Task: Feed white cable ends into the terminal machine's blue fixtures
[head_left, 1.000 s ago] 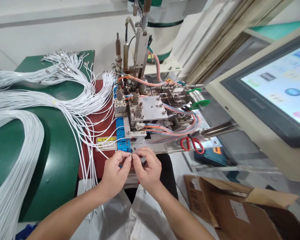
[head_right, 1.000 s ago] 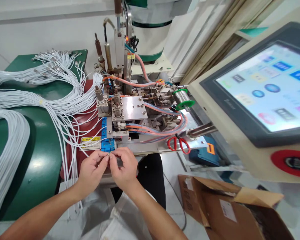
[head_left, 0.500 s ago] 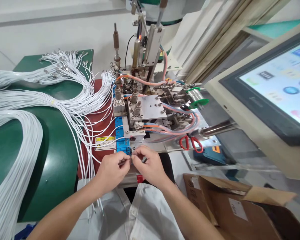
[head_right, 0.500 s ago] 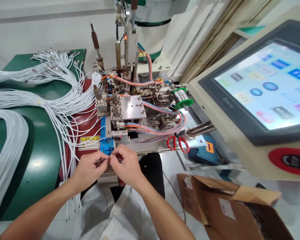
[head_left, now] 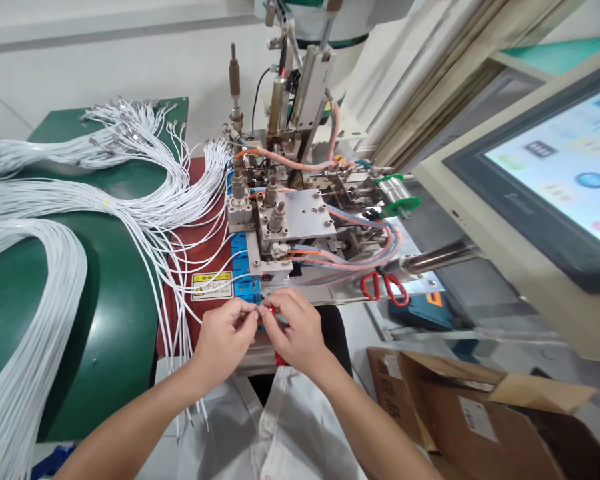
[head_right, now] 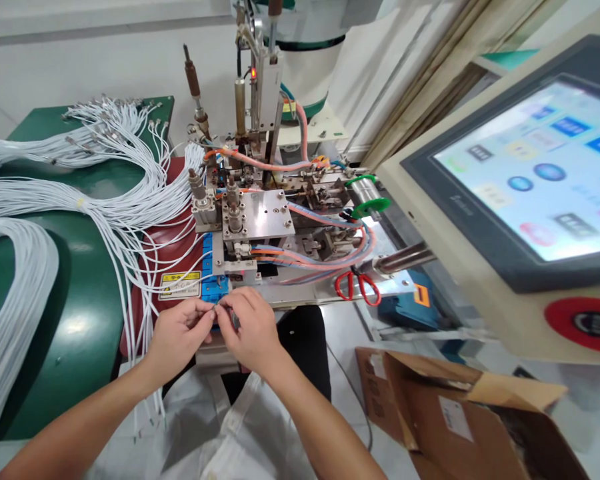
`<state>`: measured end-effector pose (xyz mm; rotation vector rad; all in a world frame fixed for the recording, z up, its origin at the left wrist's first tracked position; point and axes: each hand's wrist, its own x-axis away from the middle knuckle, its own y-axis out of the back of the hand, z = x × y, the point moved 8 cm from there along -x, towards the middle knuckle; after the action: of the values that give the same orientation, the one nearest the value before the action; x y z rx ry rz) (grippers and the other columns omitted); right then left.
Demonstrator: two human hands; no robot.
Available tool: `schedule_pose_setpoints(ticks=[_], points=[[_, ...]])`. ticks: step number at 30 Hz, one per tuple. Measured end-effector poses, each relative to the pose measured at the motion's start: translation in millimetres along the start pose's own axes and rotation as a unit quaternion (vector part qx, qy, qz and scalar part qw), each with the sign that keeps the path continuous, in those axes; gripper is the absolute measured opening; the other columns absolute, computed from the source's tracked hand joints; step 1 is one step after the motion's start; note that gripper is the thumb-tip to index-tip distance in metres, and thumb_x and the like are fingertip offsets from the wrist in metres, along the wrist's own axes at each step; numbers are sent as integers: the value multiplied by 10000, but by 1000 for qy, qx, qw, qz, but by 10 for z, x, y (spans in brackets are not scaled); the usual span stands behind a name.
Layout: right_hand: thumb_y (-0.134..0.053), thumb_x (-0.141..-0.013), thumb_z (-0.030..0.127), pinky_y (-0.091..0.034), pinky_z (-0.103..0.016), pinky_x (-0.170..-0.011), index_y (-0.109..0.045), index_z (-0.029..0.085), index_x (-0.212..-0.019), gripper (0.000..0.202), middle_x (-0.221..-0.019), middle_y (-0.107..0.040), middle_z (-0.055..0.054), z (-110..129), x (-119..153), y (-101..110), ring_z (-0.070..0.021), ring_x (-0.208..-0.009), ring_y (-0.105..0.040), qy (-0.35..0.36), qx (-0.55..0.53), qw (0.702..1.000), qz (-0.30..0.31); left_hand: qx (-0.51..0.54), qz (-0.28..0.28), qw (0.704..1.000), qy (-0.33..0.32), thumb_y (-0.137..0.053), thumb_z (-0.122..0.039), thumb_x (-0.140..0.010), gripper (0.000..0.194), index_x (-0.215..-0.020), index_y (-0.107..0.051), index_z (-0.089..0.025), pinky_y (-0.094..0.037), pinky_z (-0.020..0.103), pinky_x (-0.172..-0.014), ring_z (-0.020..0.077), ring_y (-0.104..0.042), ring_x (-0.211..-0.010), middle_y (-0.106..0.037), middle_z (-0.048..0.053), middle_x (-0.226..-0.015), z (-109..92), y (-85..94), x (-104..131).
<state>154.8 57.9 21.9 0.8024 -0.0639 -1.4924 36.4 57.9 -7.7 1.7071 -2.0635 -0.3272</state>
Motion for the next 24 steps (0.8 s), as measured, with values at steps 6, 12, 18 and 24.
schedule_pose_setpoints(ticks=[6, 12, 18, 24], points=[[-492, -750, 108, -397, -264, -597, -530, 183, -692, 102, -674, -533, -18, -53, -95, -54, -144, -648, -490, -13, 15, 987, 160, -227, 23, 961, -156, -452, -178, -820, 194, -748, -632, -170, -401, 228, -583, 132, -565, -595, -635, 24, -663, -227, -9, 30], [-509, -716, 111, -374, -224, -534, -518, 184, -603, 134, -601, -494, 22, -157, -69, -34, -107, -568, -460, -121, -111, 982, 95, -118, 52, 984, -122, -463, -180, -812, 155, -758, -608, -179, -405, 190, -560, 105, -560, -583, -633, -2, -667, -168, -8, -2], [-550, -758, 227, -419, -243, -542, -579, 173, -604, 166, -604, -555, -3, -311, 184, -132, -123, -576, -509, -242, -205, 948, -26, 28, -5, 999, -15, -495, -266, -816, 142, -780, -577, -157, -405, 175, -475, 78, -508, -457, -565, -33, -538, 17, 18, -14], [-565, -745, 265, -431, -243, -542, -617, 167, -689, 124, -659, -594, -16, -403, 190, -70, -126, -583, -528, -263, -211, 941, -34, 84, 7, 996, 19, -512, -297, -808, 163, -835, -587, -155, -435, 183, -487, 77, -526, -471, -623, -3, -642, 92, -17, -35]])
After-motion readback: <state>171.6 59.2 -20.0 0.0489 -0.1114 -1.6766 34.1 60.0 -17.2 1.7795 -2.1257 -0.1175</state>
